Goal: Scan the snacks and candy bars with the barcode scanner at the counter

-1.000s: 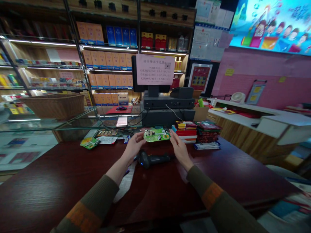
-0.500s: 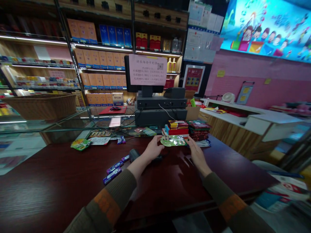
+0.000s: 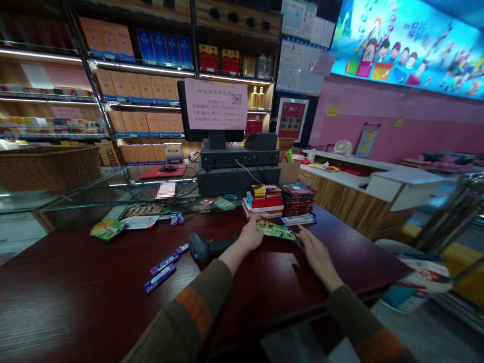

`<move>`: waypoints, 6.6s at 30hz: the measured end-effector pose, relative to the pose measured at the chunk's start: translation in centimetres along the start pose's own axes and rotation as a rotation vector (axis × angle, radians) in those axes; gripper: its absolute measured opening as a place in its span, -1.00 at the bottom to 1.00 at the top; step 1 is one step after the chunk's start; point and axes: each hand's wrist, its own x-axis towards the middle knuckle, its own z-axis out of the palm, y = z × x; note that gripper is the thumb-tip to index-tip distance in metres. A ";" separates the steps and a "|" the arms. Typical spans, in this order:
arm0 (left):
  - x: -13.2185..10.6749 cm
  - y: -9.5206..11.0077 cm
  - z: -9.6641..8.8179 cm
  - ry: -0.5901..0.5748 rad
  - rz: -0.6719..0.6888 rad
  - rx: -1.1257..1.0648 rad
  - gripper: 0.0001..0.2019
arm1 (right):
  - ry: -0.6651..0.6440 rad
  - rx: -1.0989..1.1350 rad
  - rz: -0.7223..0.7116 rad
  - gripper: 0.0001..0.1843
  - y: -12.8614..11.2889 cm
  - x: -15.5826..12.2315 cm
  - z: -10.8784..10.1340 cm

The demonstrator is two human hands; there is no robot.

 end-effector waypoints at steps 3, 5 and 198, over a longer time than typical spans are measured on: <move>0.3 0.6 0.8 -0.051 -0.042 0.188 -0.47 | -0.028 -0.152 -0.023 -0.35 0.4 -0.6 -0.3; 0.5 0.9 1.3 -0.075 -0.067 0.310 -0.45 | -0.024 -0.268 -0.089 -0.38 0.4 -1.2 -0.4; -7.3 -11.9 -21.7 0.782 0.096 -0.753 -0.52 | -0.486 0.219 -0.429 -0.53 -16.9 1.8 18.4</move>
